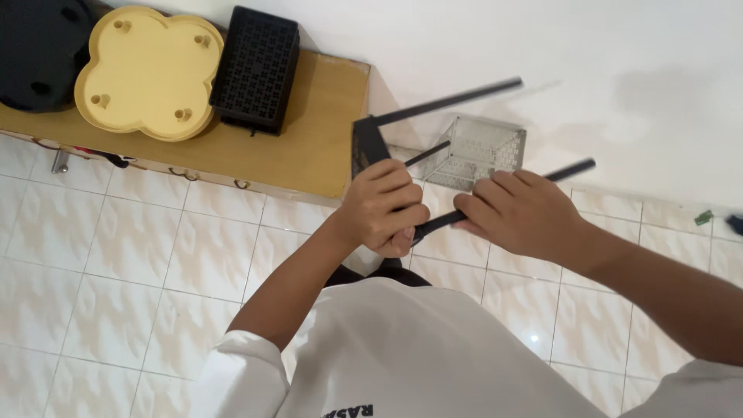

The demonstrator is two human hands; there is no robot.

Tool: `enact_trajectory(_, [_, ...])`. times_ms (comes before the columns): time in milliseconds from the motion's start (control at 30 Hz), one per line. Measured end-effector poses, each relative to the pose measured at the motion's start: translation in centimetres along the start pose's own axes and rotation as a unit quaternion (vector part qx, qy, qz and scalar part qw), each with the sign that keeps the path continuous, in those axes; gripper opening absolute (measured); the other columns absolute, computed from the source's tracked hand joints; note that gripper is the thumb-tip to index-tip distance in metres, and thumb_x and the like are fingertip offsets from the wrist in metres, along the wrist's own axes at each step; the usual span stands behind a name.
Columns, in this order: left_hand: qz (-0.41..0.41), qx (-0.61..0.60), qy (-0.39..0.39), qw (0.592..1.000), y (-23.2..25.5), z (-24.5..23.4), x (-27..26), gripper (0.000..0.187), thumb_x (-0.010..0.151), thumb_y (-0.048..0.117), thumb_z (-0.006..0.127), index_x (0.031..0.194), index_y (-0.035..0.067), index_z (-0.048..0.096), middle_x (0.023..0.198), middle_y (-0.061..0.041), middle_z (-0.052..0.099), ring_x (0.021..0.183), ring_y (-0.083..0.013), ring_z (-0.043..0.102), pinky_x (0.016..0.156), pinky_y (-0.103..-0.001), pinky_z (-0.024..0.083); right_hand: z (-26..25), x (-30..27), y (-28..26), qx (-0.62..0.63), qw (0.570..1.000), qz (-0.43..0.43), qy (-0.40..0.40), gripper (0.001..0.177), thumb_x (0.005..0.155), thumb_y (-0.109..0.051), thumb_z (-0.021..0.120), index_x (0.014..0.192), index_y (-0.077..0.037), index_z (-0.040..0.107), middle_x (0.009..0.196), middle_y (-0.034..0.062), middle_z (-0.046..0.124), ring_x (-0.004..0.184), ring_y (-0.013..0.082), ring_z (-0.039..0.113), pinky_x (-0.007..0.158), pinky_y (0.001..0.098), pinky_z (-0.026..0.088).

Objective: The person assembles a white plastic stand by inserting four legs into a perforated tray, then places it on the floor. They then assemble a black plastic stand by inserting four legs into a black perforated tray and place it on a wooden surface.

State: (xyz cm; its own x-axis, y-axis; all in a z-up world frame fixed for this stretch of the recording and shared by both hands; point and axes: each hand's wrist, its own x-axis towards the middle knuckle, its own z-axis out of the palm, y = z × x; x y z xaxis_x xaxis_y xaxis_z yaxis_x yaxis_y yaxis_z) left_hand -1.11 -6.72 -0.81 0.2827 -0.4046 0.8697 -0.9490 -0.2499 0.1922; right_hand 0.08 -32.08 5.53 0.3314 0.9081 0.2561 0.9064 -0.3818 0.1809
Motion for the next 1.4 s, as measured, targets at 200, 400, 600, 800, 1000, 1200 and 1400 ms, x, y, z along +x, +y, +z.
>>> enact_trajectory(200, [0.010, -0.014, 0.010, 1.000, -0.2, 0.6, 1.7, 0.010, 0.075, 0.015, 0.058, 0.079, 0.006, 0.059, 0.083, -0.009, 0.053, 0.075, -0.0292, 0.050, 0.079, -0.043, 0.050, 0.4, -1.4, 1.6, -0.060, 0.995, -0.050, 0.058, 0.036, 0.101, -0.042, 0.065, 0.085, -0.011, 0.058, 0.065, 0.0003, 0.049, 0.052, 0.0151, 0.055, 0.044, 0.0302, 0.040])
enact_trajectory(400, [0.047, -0.048, -0.041, 0.997, -1.1, 3.5, 2.0, 0.016, 0.066, 0.014, 0.059, 0.080, 0.007, 0.058, 0.081, -0.008, 0.050, 0.074, -0.0292, 0.048, 0.080, -0.042, 0.049, -0.1, -1.6, 3.0, 0.217, 0.903, 0.136, -0.345, 0.039, 0.099, -0.049, 0.057, 0.082, -0.014, 0.061, 0.058, 0.0064, 0.061, 0.051, 0.0244, 0.060, 0.052, 0.0413, 0.047])
enact_trajectory(600, [0.108, 0.032, -0.063, 0.992, -1.3, 5.2, 1.6, 0.014, 0.071, 0.018, 0.063, 0.080, 0.009, 0.056, 0.081, -0.006, 0.050, 0.075, -0.0266, 0.049, 0.085, -0.040, 0.050, -1.6, -1.6, 6.0, 0.139, 0.979, 0.116, -0.090, 0.034, 0.088, -0.043, 0.068, 0.105, -0.013, 0.068, 0.081, 0.0062, 0.067, 0.075, 0.0242, 0.064, 0.065, 0.0407, 0.051])
enact_trajectory(800, [0.195, 0.032, -0.153, 0.968, -0.6, 7.3, 2.4, 0.017, 0.078, 0.023, 0.065, 0.080, 0.010, 0.054, 0.081, -0.003, 0.053, 0.079, -0.0233, 0.053, 0.091, -0.039, 0.052, 0.7, -0.4, 10.0, 0.032, 0.995, 0.054, 0.081, 0.038, 0.088, -0.033, 0.077, 0.116, -0.009, 0.067, 0.091, 0.0051, 0.062, 0.088, 0.0253, 0.061, 0.081, 0.0430, 0.052])
enact_trajectory(1000, [0.167, 0.104, -0.004, 0.981, 0.3, 5.4, 3.3, 0.020, 0.086, 0.030, 0.067, 0.099, 0.015, 0.064, 0.107, -0.003, 0.066, 0.104, -0.0239, 0.061, 0.104, -0.039, 0.051, 2.0, -1.3, 10.0, 0.066, 0.993, 0.055, 0.081, 0.020, 0.090, -0.026, 0.079, 0.102, -0.014, 0.068, 0.083, 0.0014, 0.060, 0.074, 0.0203, 0.060, 0.061, 0.0334, 0.045])
enact_trajectory(1200, [-0.193, -0.048, 0.161, 0.967, -1.2, 2.3, 3.1, 0.056, 0.090, 0.050, 0.065, 0.092, -0.005, 0.057, 0.094, -0.020, 0.057, 0.089, -0.0380, 0.056, 0.084, -0.048, 0.044, 0.7, 0.3, 8.1, 0.021, 0.995, -0.027, 0.092, 0.022, 0.090, -0.033, 0.077, 0.097, -0.015, 0.068, 0.075, 0.0013, 0.052, 0.065, 0.0190, 0.057, 0.057, 0.0328, 0.045])
enact_trajectory(1400, [-0.201, -0.126, 0.054, 0.970, -1.7, 2.9, -0.2, 0.041, 0.081, 0.043, 0.062, 0.071, 0.006, 0.047, 0.067, -0.011, 0.039, 0.061, -0.0306, 0.046, 0.054, -0.040, 0.035, 1.3, 2.9, 6.0, -0.005, 0.997, -0.054, -0.047, 0.034, 0.093, -0.050, 0.066, 0.082, -0.019, 0.062, 0.060, -0.0015, 0.052, 0.047, 0.0156, 0.057, 0.040, 0.0328, 0.043])
